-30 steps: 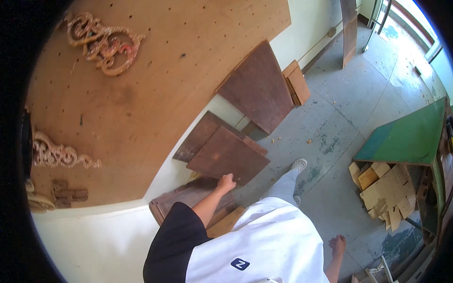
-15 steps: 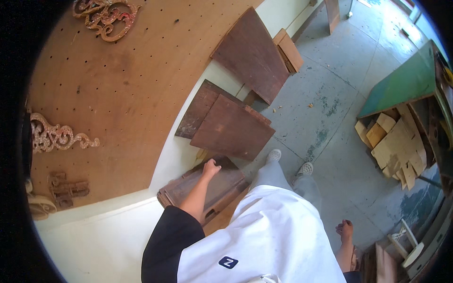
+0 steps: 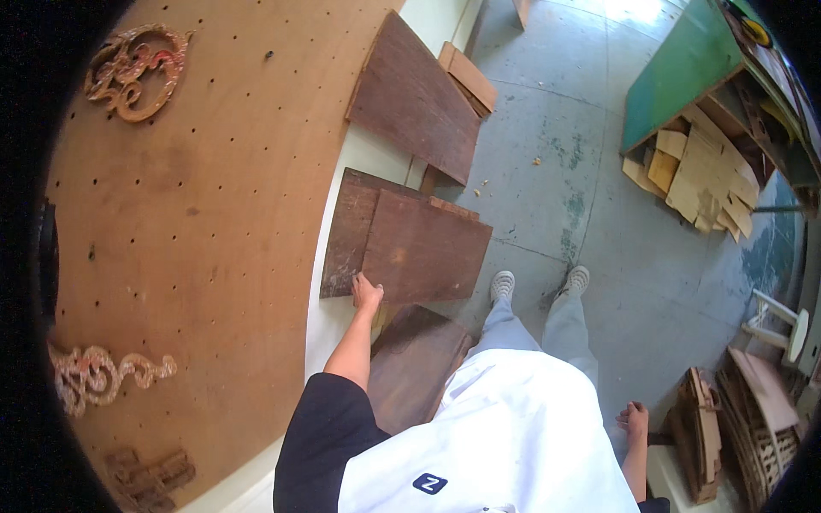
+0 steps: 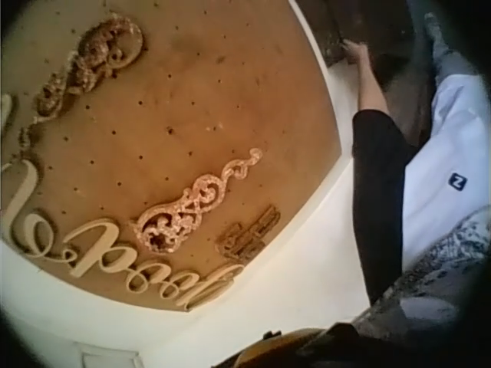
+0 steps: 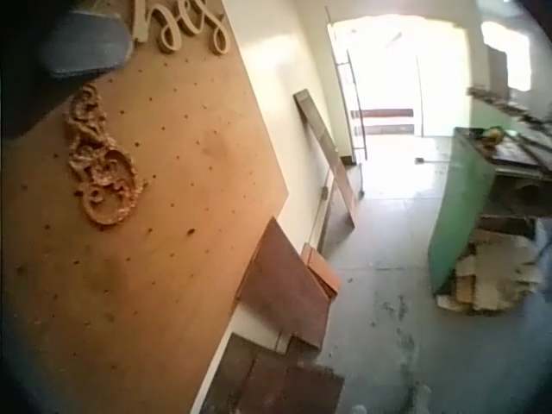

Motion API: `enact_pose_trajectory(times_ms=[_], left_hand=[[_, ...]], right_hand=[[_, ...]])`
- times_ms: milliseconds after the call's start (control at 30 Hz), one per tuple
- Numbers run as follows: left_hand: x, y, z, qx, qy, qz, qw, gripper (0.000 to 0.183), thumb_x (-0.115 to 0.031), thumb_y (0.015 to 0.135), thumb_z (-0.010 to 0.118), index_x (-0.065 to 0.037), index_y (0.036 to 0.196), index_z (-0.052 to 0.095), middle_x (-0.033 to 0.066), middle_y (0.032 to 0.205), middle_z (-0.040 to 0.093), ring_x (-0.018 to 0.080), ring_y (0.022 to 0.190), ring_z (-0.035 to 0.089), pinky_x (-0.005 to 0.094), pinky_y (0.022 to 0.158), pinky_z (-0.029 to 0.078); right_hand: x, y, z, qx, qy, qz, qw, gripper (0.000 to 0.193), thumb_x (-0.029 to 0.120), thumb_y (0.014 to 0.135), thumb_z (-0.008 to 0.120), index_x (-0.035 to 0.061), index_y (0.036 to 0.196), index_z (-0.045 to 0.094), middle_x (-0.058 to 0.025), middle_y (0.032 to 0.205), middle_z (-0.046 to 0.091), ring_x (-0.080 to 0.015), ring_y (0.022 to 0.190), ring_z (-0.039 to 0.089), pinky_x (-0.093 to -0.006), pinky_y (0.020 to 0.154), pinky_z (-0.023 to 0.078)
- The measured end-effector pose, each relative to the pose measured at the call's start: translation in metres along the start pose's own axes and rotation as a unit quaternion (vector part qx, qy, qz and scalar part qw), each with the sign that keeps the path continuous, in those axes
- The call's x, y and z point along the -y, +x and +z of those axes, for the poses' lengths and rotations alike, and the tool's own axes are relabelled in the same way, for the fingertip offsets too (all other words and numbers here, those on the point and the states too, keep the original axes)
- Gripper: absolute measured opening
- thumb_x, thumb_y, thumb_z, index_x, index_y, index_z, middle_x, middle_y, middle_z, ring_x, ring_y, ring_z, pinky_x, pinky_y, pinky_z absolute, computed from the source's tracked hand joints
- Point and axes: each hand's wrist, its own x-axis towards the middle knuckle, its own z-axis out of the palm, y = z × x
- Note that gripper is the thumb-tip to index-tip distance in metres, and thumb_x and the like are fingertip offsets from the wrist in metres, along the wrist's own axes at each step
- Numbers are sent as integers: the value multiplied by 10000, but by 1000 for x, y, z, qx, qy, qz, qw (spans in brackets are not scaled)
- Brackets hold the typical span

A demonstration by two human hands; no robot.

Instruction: Operates a CNC machine and handles plywood sheets in a manufacturing environment.

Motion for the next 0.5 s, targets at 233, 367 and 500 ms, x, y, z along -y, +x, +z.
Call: enact_pose_trajectory(times_ms=[233, 367, 500], left_hand=[[-4, 11, 8, 17, 40, 33, 999, 840, -167, 700, 663, 26, 1356, 176, 304, 1416, 92, 410, 1327, 118, 436, 1090, 156], [3, 17, 28, 50, 2, 34, 998, 881, -177, 696, 665, 29, 1364, 128, 325, 1409, 69, 437, 1320, 100, 439, 1095, 125], [12, 20, 45, 27, 31, 37, 998, 898, -192, 690, 676, 27, 1363, 122, 328, 1406, 74, 443, 1318, 99, 440, 1094, 129]], right_hand=[[-42, -59, 11, -52, -1, 21, 998, 303, 214, 902, 474, 12, 1127, 455, -95, 760, 553, -196, 596, 583, -288, 461, 461], [-44, -76, 13, -69, 16, 36, 997, 297, 215, 910, 469, 19, 1133, 455, -78, 742, 545, -179, 571, 572, -264, 438, 451], [-52, -82, 8, -85, 48, 34, 995, 293, 212, 912, 466, 23, 1136, 453, -68, 725, 537, -165, 540, 562, -254, 415, 439]])
